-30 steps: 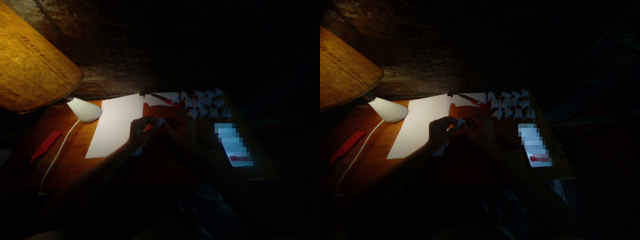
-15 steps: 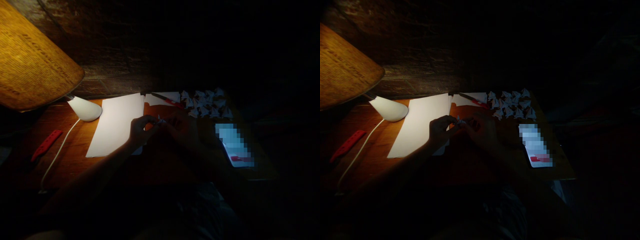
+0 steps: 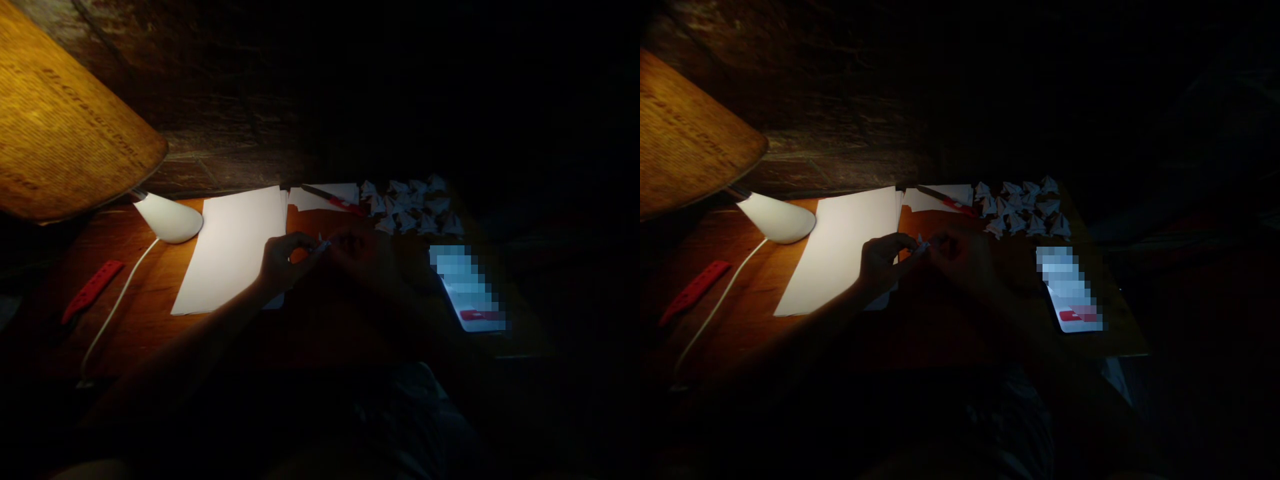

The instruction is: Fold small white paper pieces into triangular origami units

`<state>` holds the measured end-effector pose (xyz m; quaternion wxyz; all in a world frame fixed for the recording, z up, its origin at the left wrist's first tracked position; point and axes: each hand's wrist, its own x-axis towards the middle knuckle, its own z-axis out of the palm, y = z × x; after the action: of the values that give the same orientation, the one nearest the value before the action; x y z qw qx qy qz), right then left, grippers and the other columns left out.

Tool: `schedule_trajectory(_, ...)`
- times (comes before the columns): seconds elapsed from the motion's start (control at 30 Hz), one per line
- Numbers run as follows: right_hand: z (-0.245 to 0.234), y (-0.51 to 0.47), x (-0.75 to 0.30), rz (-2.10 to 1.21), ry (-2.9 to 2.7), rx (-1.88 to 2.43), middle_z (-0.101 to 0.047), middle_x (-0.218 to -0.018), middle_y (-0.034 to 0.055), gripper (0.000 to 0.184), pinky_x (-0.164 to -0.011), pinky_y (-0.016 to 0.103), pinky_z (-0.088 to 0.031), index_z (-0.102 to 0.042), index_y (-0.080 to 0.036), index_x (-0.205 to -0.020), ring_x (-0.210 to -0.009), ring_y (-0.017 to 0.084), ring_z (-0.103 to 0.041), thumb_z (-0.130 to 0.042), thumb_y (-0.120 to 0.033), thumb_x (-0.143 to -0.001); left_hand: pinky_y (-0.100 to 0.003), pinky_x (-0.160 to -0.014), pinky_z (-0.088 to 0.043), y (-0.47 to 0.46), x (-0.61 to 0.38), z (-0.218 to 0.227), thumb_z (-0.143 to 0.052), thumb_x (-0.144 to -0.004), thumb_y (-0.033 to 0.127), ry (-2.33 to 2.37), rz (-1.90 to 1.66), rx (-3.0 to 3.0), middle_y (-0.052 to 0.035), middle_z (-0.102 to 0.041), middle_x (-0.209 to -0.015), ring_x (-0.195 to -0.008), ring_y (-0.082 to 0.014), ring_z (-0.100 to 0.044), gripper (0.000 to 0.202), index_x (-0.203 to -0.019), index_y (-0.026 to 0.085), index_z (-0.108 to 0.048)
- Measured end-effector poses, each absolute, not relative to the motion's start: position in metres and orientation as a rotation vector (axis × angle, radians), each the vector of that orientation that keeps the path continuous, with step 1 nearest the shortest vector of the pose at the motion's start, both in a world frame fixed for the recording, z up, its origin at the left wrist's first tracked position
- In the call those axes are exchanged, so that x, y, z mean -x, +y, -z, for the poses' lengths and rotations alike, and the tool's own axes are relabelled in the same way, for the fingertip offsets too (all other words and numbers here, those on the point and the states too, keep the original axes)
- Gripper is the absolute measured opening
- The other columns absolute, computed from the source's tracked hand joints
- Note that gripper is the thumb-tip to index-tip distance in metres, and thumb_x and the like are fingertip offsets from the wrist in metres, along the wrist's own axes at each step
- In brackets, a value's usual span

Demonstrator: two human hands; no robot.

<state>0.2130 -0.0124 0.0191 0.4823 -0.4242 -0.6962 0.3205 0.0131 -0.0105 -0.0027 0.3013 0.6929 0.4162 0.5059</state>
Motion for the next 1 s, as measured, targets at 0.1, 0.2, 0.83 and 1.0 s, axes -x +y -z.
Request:
schedule_trajectory(0.1, -0.018, -0.012, -0.213, -0.861, -1.666, 1.037, -0.076, -0.081, 0.0025, 0.012, -0.061, 0.027, -0.044, -0.078, -0.019, -0.086, -0.068, 0.015, -0.061, -0.076, -0.03, -0.082, -0.025, -0.067, -0.059, -0.009, -0.012, 0.003, -0.078, -0.08, 0.027, 1.099, -1.343, -1.794, -0.0042, -0.077, -0.079, -0.07, -0.014, -0.07, 0.011, -0.08, 0.017, -0.074)
schedule_trajectory(0.2, -0.016, -0.009, -0.213, -0.932, -1.659, 1.087, -0.077, -0.084, 0.0035, 0.016, -0.062, 0.027, -0.044, -0.081, -0.019, -0.091, -0.071, 0.016, -0.062, -0.078, -0.032, -0.081, -0.026, -0.067, -0.058, -0.009, -0.011, 0.005, -0.082, -0.078, 0.029, 1.092, -1.34, -1.756, -0.0041, -0.076, -0.079, -0.071, -0.0141, -0.07, 0.015, -0.08, 0.017, -0.073)
schedule_trajectory(0.83, -0.011, -0.003, -0.215, -1.041, -1.706, 1.012, -0.071, -0.084, 0.0027, 0.028, -0.067, 0.028, -0.046, -0.068, -0.02, -0.078, -0.074, 0.015, -0.06, -0.079, -0.045, -0.082, -0.026, -0.061, -0.055, -0.009, -0.014, -0.002, -0.088, -0.073, 0.037, 1.003, -1.169, -1.586, -0.0027, -0.072, -0.071, -0.064, -0.0135, -0.066, 0.026, -0.074, 0.019, -0.07)
schedule_trajectory(1.0, -0.007, -0.001, -0.214, -1.065, -1.512, 1.09, -0.076, -0.106, 0.0074, 0.032, -0.077, 0.032, -0.053, -0.073, -0.02, -0.103, -0.088, 0.019, -0.069, -0.075, -0.048, -0.086, -0.025, -0.061, -0.054, -0.006, -0.012, 0.002, -0.085, -0.074, 0.03, 1.064, -1.288, -1.4, 0.0, -0.069, -0.072, -0.065, -0.0122, -0.066, 0.022, -0.076, 0.02, -0.066)
